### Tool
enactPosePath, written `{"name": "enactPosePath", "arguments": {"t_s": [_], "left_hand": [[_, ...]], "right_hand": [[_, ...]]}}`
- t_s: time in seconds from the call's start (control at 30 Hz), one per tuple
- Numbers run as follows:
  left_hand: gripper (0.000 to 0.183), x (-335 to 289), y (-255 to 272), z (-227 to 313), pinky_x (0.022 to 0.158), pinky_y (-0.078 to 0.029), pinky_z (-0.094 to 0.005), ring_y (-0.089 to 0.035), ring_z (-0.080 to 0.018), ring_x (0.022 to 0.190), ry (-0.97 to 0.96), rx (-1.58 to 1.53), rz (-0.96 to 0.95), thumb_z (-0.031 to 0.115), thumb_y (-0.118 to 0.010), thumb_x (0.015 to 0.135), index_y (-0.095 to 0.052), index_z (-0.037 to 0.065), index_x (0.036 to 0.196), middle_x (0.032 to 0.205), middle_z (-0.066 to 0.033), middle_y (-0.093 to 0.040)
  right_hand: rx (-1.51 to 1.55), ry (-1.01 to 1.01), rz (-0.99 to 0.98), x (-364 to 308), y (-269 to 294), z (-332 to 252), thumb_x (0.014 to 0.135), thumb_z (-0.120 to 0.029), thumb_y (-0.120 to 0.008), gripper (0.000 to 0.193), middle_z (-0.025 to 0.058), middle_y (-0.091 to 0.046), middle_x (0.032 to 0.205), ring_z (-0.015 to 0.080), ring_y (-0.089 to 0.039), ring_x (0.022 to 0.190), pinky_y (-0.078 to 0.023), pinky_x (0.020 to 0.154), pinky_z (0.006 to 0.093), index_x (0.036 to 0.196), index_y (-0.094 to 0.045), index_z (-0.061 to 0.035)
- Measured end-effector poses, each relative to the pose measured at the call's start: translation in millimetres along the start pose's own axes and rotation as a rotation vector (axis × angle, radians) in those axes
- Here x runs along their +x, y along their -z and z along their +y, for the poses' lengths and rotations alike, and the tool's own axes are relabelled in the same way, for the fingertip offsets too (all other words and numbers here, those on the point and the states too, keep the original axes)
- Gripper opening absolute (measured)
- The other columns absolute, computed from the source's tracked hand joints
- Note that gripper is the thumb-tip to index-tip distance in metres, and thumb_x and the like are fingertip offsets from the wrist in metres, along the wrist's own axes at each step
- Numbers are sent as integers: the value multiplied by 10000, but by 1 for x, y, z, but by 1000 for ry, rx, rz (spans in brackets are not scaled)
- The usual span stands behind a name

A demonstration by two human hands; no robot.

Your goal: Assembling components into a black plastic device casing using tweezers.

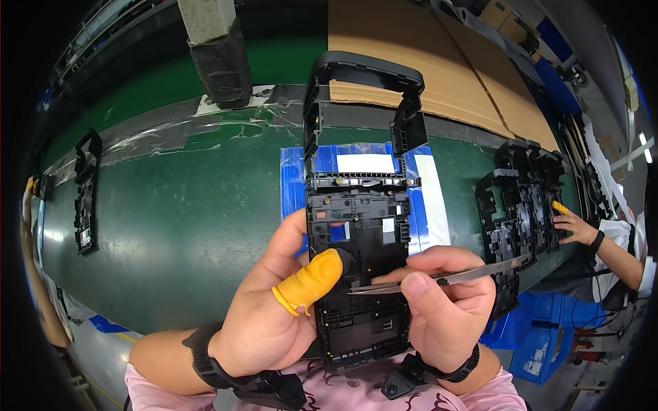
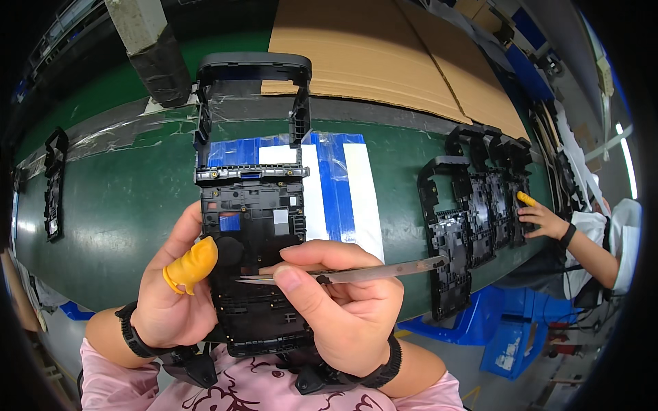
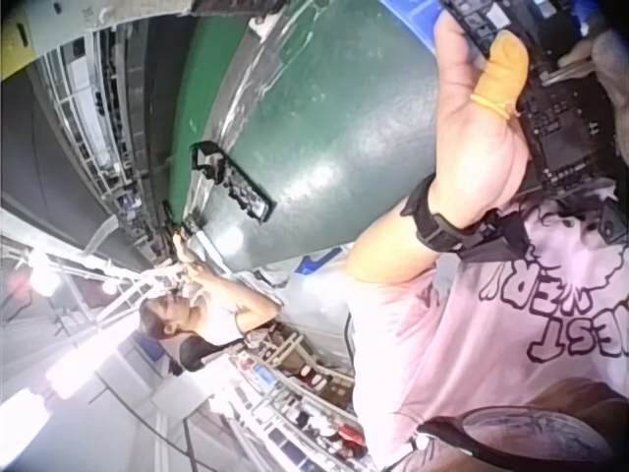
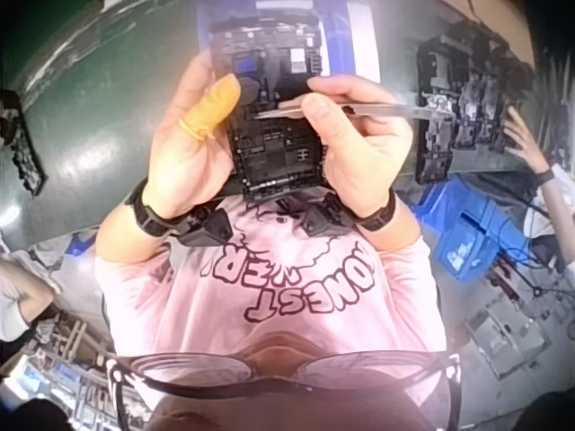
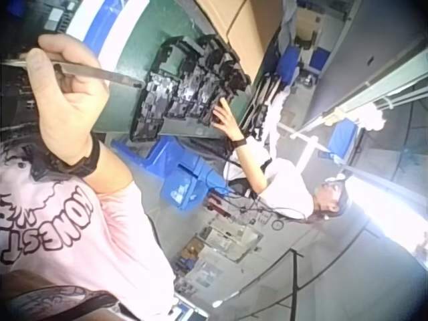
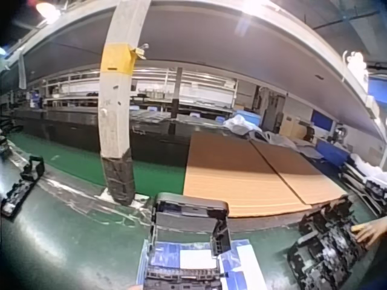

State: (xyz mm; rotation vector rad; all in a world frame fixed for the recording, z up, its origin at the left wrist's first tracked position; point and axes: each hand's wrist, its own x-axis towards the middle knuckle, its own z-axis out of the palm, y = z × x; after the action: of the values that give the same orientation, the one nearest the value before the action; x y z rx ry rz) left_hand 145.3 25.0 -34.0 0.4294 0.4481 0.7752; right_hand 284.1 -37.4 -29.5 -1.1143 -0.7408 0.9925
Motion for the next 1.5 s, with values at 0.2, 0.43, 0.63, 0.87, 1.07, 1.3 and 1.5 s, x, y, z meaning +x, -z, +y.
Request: {"name": "enactPosePath", "arguments": {"t_s": [0.2, 0.43, 0.63, 0.87, 1.07, 1.3, 1.5], "left_hand": [[430, 0, 0, 0, 885, -397, -309, -479, -164, 1049, 6, -1, 17, 50, -463, 870, -307, 94, 1267, 1153, -81, -487], [571, 2, 4, 3, 898, -379, -298, -464, -170, 1065, -61, 264, -64, -112, -445, 782, -261, 83, 1287, 1175, -103, -458], [561, -46, -8, 24, 867, -386, -271, -454, -163, 1060, 75, 294, 101, -105, -476, 749, -274, -7, 1264, 1187, -109, -440], [297, -96, 62, 132, 634, -468, -268, -590, -151, 780, -390, 418, 625, 212, -389, 870, -520, 13, 1047, 889, -83, -605], [258, 30, 145, 262, 797, -446, -416, -494, -230, 993, -625, 471, 815, 247, -441, 880, -462, 34, 1023, 1064, -117, -524], [84, 26, -10, 68, 535, -440, -199, -533, -71, 658, -130, 1105, 14, 96, -569, 783, -537, 46, 842, 781, -20, -557], [371, 75, -95, -63, 461, -429, -327, -533, -248, 439, 36, 1765, -659, 300, -550, 813, -600, -25, 642, 477, -136, -516]], "right_hand": [[69, 42, -65, 0, 5, 3, 761, 73, -581, 186, 135, -604, 845, 147, -595, 767, -476, 677, 221, 944, -546, 85], [57, 76, -84, 4, 4, 6, 759, 71, -584, 192, 128, -608, 842, 143, -597, 757, -475, 673, 217, 948, -553, 73], [90, 199, 134, -6, 42, -24, 799, -96, -548, 269, 153, -589, 774, 223, -604, 712, -506, 665, 321, 1000, -428, 37], [58, 251, 192, -25, 104, -33, 852, -70, -472, 204, 156, -568, 800, 61, -387, 507, -348, 502, 164, 1024, -441, 33], [30, 202, 22, -28, 78, -35, 785, -131, -590, 314, 174, -583, 745, 122, -509, 560, -404, 504, 206, 1005, -430, 24], [-56, 147, 335, -68, 136, -37, 770, -98, -597, 222, 235, -588, 886, 158, -558, 598, -483, 530, 244, 921, -512, 40], [110, 352, 328, -65, 128, -41, 794, -73, -575, 212, 242, -556, 993, 174, -558, 716, -492, 613, 265, 973, -524, 27]]}}
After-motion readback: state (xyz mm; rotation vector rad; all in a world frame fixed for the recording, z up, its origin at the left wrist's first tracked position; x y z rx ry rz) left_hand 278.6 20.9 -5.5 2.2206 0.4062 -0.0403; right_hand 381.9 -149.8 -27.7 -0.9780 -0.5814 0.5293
